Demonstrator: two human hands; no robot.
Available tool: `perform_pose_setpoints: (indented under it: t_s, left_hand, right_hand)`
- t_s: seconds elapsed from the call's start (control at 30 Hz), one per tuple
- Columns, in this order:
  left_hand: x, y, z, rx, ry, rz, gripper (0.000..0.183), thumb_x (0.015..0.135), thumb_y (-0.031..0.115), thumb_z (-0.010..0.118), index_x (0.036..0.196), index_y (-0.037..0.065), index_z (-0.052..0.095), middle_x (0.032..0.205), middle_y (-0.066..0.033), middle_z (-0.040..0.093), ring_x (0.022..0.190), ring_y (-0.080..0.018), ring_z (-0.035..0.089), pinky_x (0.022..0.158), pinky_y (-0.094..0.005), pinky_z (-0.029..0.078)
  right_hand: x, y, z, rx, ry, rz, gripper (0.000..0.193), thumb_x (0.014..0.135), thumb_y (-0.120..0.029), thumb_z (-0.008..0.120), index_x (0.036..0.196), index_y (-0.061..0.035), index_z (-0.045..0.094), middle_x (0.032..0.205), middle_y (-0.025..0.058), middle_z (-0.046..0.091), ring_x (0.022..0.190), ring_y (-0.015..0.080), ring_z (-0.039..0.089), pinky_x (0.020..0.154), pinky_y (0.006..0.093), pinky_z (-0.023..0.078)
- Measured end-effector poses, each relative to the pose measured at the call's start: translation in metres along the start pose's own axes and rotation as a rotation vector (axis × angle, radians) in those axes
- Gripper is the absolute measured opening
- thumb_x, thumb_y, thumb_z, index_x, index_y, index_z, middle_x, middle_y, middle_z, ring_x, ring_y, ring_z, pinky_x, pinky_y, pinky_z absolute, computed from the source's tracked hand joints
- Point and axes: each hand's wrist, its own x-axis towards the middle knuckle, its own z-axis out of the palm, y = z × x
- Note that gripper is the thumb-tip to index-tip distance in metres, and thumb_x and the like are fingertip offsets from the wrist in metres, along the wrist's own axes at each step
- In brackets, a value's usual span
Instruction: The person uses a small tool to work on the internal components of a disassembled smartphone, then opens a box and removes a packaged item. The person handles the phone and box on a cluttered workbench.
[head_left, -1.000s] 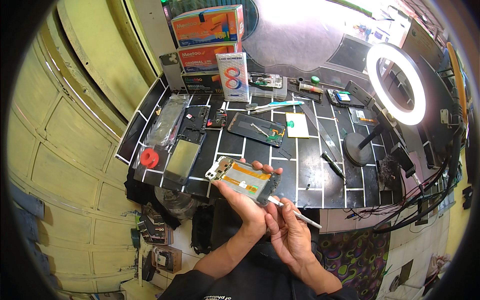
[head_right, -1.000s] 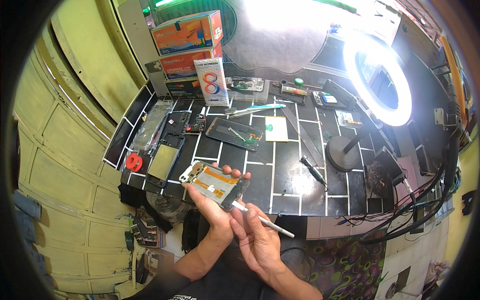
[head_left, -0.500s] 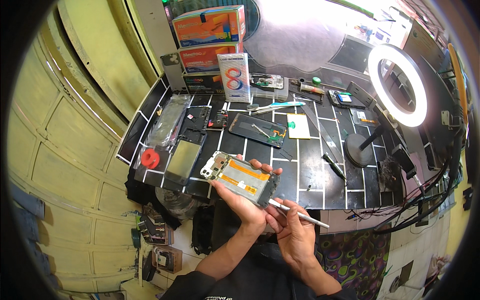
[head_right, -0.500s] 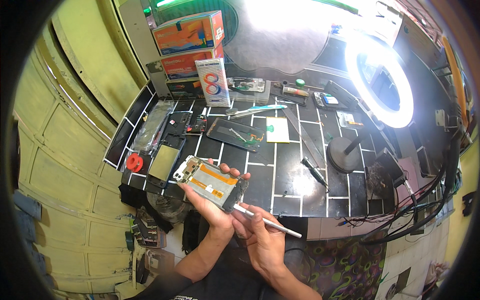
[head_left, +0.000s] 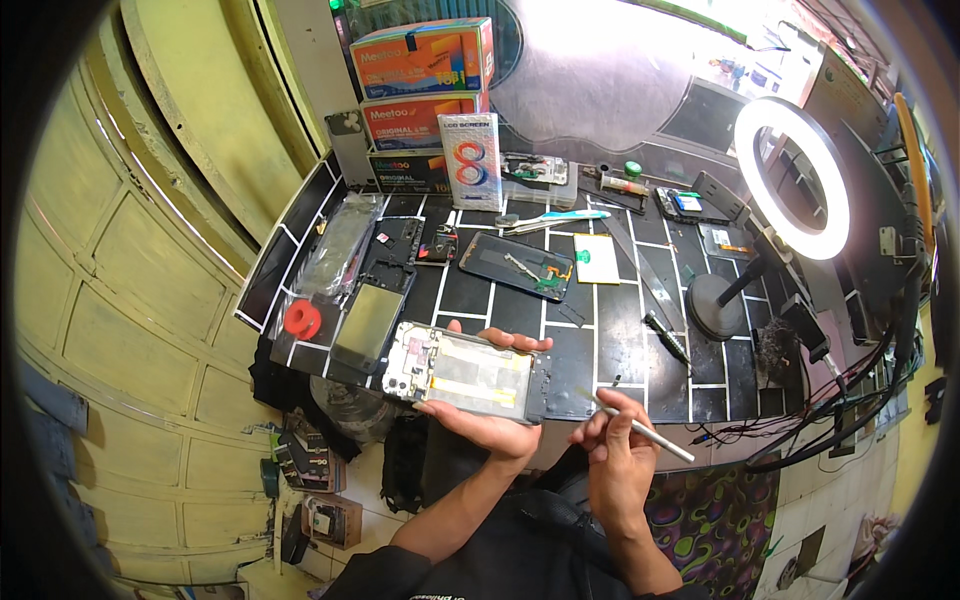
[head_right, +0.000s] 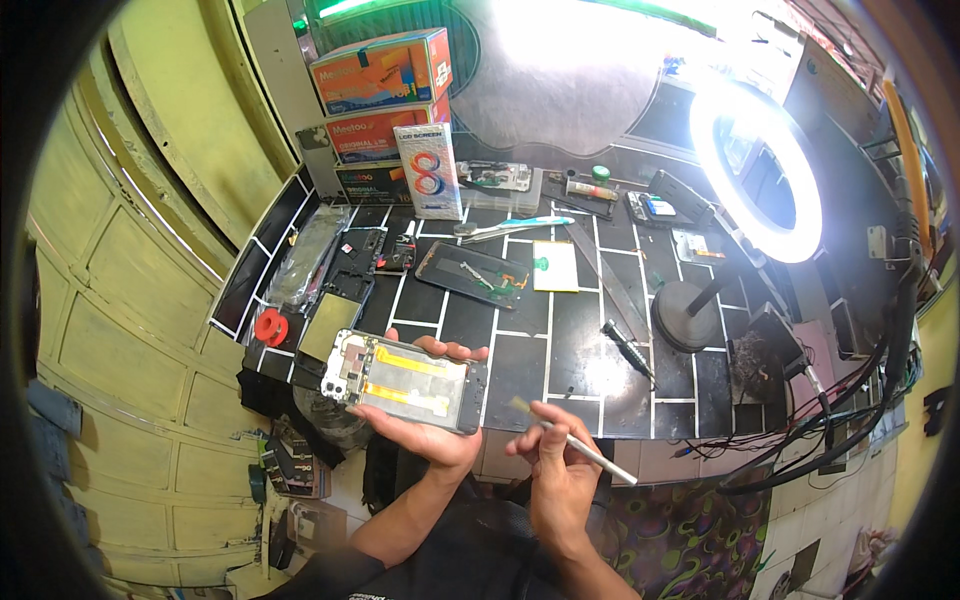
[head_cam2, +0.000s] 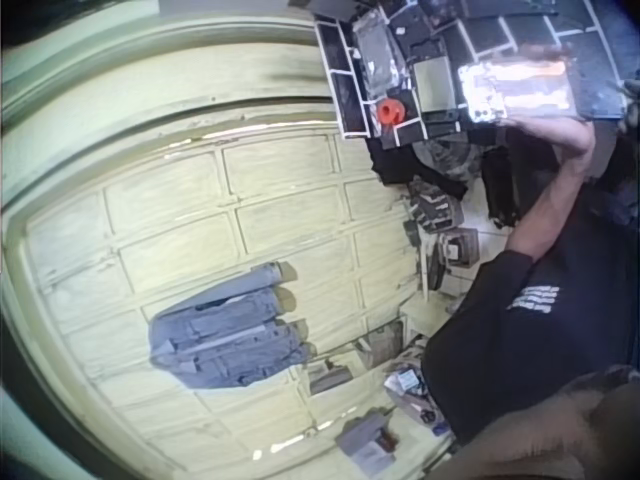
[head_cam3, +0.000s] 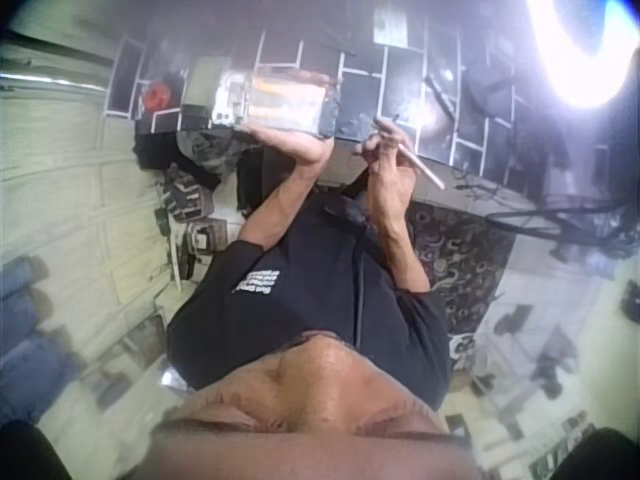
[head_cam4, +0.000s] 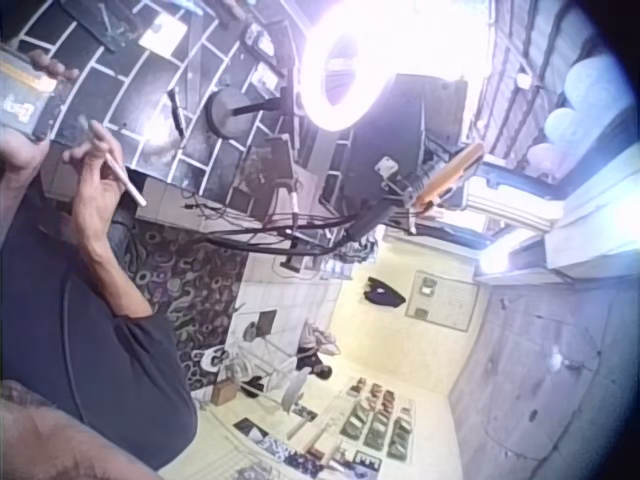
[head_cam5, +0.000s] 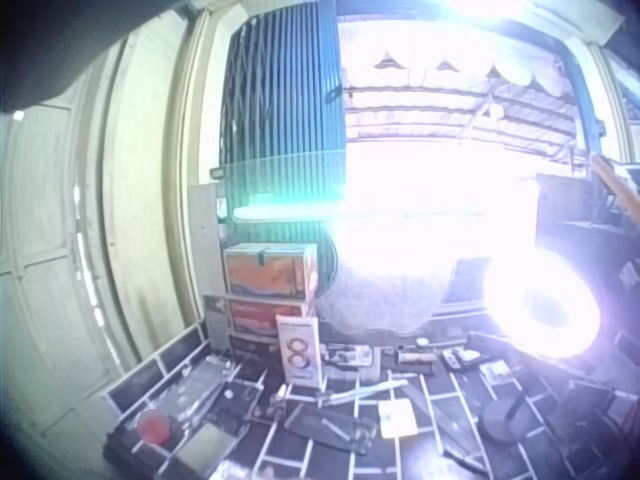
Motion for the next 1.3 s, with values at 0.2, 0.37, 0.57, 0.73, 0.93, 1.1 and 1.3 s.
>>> perform_pose_setpoints:
  t_s: [0.2,0.37,0.57,0.73,0.93,1.1,1.3]
  left_hand:
    - [-0.009,-0.009,-0.002,0.148,-0.089,0.173,0.106,0.086,0.090,0.027,0.155,0.009,0.022,0.115,-0.0202,0.056,0.094,-0.0356,0.063,0.090,-0.0622,0.054]
    - [-0.012,-0.010,-0.007,0.307,-0.154,0.222,0.111,0.083,0.093,0.026,0.157,0.011,0.017,0.117,-0.0200,0.055,0.098,-0.0350,0.062,0.093,-0.0619,0.052]
    - [-0.013,-0.011,-0.008,0.285,-0.172,0.212,0.111,0.083,0.093,0.024,0.157,0.010,0.016,0.115,-0.0196,0.055,0.096,-0.0347,0.062,0.091,-0.0611,0.053]
    - [-0.014,-0.010,-0.003,0.247,-0.144,0.174,0.109,0.084,0.092,0.022,0.157,0.010,0.018,0.112,-0.0196,0.055,0.094,-0.0340,0.061,0.088,-0.0605,0.054]
    - [-0.013,-0.007,0.001,0.178,-0.106,0.100,0.108,0.085,0.092,0.021,0.156,0.010,0.021,0.109,-0.0195,0.054,0.093,-0.0335,0.061,0.084,-0.0595,0.055]
    - [-0.010,-0.008,0.001,0.270,-0.178,0.149,0.106,0.086,0.091,0.023,0.154,0.010,0.024,0.107,-0.0183,0.055,0.091,-0.0324,0.061,0.083,-0.0595,0.055]
    - [0.002,-0.002,-0.007,-0.013,-0.066,-0.079,0.098,0.088,0.087,0.030,0.149,0.010,0.030,0.105,-0.0150,0.056,0.088,-0.0298,0.062,0.077,-0.0564,0.055]
  right_hand:
    - [0.022,-0.020,0.023,-0.420,-0.072,-0.062,0.035,0.099,-0.007,0.065,0.129,0.0088,0.060,0.112,0.0181,0.072,0.098,0.0172,0.069,0.085,0.0286,0.056]
    - [0.027,-0.020,0.028,-0.446,-0.078,-0.082,0.031,0.094,-0.005,0.071,0.121,0.0096,0.065,0.105,0.0165,0.075,0.089,0.0140,0.069,0.081,0.0276,0.057]
    - [0.034,-0.017,0.025,-0.336,-0.076,0.032,0.036,0.088,-0.002,0.077,0.120,0.0083,0.065,0.096,0.0098,0.073,0.082,0.0110,0.067,0.075,0.0246,0.055]
    - [0.039,-0.019,0.023,-0.202,-0.049,0.193,0.038,0.086,0.000,0.078,0.120,0.0065,0.064,0.091,0.0060,0.070,0.076,0.0096,0.064,0.069,0.0222,0.053]
    - [0.039,-0.017,0.022,-0.071,-0.001,0.318,0.037,0.085,-0.002,0.079,0.118,0.0049,0.064,0.090,0.0053,0.070,0.073,0.0098,0.063,0.067,0.0225,0.053]
    - [0.037,-0.012,0.020,-0.146,-0.029,0.193,0.038,0.086,-0.004,0.080,0.120,0.0050,0.064,0.091,0.0065,0.071,0.072,0.0103,0.063,0.068,0.0232,0.054]
    - [0.039,-0.021,0.024,-0.111,-0.032,0.248,0.028,0.098,-0.017,0.070,0.117,0.0035,0.067,0.086,0.0048,0.069,0.068,0.0084,0.061,0.062,0.0221,0.051]
